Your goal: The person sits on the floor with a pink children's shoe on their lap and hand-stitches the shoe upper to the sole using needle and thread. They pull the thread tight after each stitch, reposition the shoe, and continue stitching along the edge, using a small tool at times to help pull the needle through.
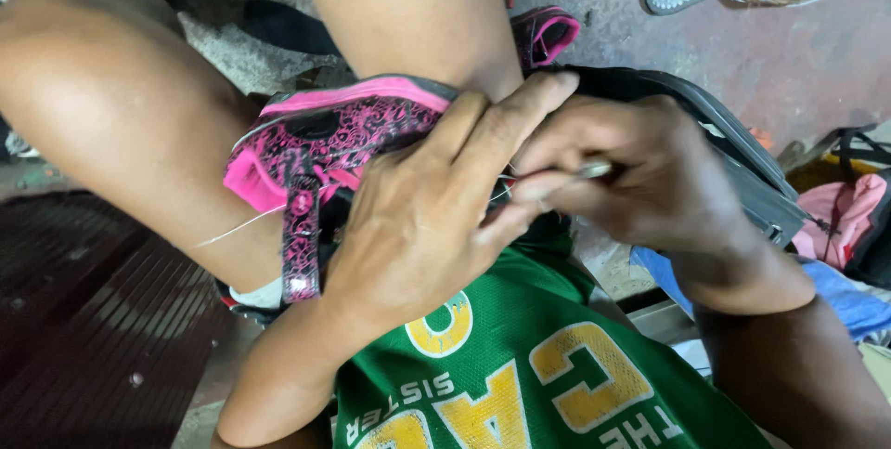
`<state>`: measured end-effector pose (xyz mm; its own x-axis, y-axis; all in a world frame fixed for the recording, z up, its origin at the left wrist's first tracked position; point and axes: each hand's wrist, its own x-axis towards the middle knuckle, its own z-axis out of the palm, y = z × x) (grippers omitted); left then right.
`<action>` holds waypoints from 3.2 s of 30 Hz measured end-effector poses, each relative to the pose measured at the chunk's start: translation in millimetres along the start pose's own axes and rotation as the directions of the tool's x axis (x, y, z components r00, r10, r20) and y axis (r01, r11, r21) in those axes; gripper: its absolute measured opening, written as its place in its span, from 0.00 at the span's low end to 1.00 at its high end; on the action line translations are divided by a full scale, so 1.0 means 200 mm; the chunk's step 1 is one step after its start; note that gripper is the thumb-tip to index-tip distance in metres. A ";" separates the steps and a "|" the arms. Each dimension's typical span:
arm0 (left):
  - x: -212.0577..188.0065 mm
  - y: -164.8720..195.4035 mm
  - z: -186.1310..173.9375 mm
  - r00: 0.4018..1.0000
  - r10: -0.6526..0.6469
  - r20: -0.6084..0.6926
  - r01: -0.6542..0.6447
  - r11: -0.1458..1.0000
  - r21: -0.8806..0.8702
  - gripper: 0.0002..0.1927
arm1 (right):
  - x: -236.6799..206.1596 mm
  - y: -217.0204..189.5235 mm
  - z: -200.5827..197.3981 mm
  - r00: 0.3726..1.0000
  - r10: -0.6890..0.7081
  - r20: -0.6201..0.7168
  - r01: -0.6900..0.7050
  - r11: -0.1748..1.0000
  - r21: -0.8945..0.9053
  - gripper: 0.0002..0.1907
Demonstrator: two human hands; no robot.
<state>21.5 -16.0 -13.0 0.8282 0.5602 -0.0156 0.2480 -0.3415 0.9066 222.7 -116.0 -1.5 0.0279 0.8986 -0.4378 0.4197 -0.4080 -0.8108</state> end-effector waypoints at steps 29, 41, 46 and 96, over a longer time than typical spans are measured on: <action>-0.36 0.06 -0.15 0.831 -0.097 -0.548 0.288 0.918 0.273 0.26 | -0.14 0.09 0.01 0.946 -0.144 -0.291 0.276 0.830 0.485 0.19; -1.06 -0.54 -0.23 0.327 -0.397 -0.858 0.282 0.907 -0.312 0.29 | 0.11 0.13 0.23 0.956 -0.244 -0.161 0.276 0.936 0.217 0.37; -1.01 -0.48 -0.40 0.310 -0.210 -0.927 0.569 0.822 0.004 0.23 | 0.17 0.07 0.26 0.970 -0.166 -0.176 0.219 0.912 0.346 0.38; -0.59 -0.43 0.02 0.714 -0.571 -0.405 0.303 0.773 -0.557 0.16 | -0.04 0.09 -0.04 0.999 -0.029 0.046 0.016 0.966 0.258 0.07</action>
<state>-95.1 -54.9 -91.5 0.2464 0.9005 -0.3584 0.1633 0.3259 0.9312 237.3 -129.1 -10.7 -0.0259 0.9018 -0.4313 0.1721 -0.4210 -0.8906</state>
